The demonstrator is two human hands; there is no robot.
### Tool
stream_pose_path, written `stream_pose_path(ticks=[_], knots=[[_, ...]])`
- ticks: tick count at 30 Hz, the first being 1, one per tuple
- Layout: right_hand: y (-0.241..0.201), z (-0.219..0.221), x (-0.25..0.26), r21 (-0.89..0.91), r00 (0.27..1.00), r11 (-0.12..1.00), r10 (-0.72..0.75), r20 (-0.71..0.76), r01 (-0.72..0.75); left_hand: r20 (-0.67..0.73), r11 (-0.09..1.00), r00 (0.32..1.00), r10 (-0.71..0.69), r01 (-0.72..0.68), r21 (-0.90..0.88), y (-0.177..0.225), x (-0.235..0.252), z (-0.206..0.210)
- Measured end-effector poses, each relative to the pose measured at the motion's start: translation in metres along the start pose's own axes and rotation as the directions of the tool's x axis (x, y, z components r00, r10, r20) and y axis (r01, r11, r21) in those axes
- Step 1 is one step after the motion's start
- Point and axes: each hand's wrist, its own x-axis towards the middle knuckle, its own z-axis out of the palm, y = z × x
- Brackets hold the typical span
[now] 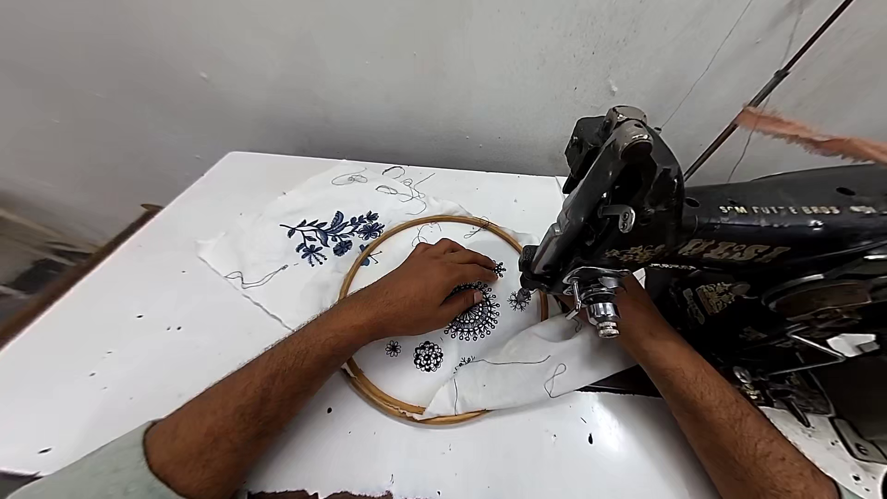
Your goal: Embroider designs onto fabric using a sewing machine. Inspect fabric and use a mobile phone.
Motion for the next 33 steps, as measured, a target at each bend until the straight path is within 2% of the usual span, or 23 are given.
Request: stream_pose_path(ticks=[7, 9, 14, 17, 19, 21, 23, 25, 27, 30, 31, 33], knots=[[-0.006, -0.001, 0.0, 0.006, 1.0, 1.0, 0.008, 0.007, -0.008, -0.092, 0.994, 0.996, -0.004, -0.006, -0.105, -0.015, 0.003, -0.002], [-0.001, 0.0, 0.002, -0.01, 0.999, 0.999, -0.042, 0.004, 0.042, -0.139, 0.991, 0.99, -0.032, 0.013, -0.133, -0.02, 0.004, -0.006], [-0.003, -0.002, 0.003, -0.059, 0.997, 0.996, -0.069, 0.038, 0.071, -0.287, 0.973, 0.93, -0.23, 0.218, -0.076, -0.041, -0.001, -0.025], [-0.004, -0.003, 0.003, -0.063, 0.998, 0.997, -0.036, 0.06, 0.04, -0.327, 0.963, 0.913, -0.245, 0.268, 0.028, -0.038, 0.001, -0.024], [0.001, 0.0, 0.005, -0.049, 0.996, 0.995, -0.082, 0.046, 0.084, -0.251, 0.967, 0.946, -0.205, 0.236, 0.099, -0.021, 0.009, -0.014], [0.004, 0.002, 0.006, -0.042, 0.991, 0.99, -0.134, 0.025, 0.135, -0.097, 0.972, 0.982, -0.162, 0.176, 0.153, -0.001, 0.019, -0.003], [0.005, 0.002, 0.007, -0.051, 0.991, 0.991, -0.125, 0.04, 0.127, 0.04, 0.966, 0.984, -0.171, 0.16, 0.203, 0.004, 0.024, 0.005], [0.01, 0.003, 0.009, -0.076, 0.988, 0.987, -0.14, 0.058, 0.144, -0.004, 0.94, 0.975, -0.222, 0.215, 0.265, -0.005, 0.021, 0.008], [0.01, 0.003, 0.008, -0.097, 0.988, 0.984, -0.142, 0.067, 0.148, -0.031, 0.891, 0.943, -0.332, 0.324, 0.319, -0.017, 0.011, -0.003], [0.006, -0.001, 0.009, -0.131, 0.991, 0.988, -0.069, 0.113, 0.084, 0.125, 0.814, 0.825, -0.551, 0.499, 0.298, -0.022, -0.006, -0.032], [0.006, -0.001, 0.01, -0.132, 0.992, 0.989, -0.053, 0.119, 0.068, 0.164, 0.805, 0.799, -0.578, 0.526, 0.274, -0.026, -0.012, -0.041], [0.004, -0.002, 0.01, -0.122, 0.991, 0.992, -0.012, 0.132, 0.028, 0.204, 0.825, 0.803, -0.559, 0.518, 0.225, -0.038, -0.022, -0.058]])
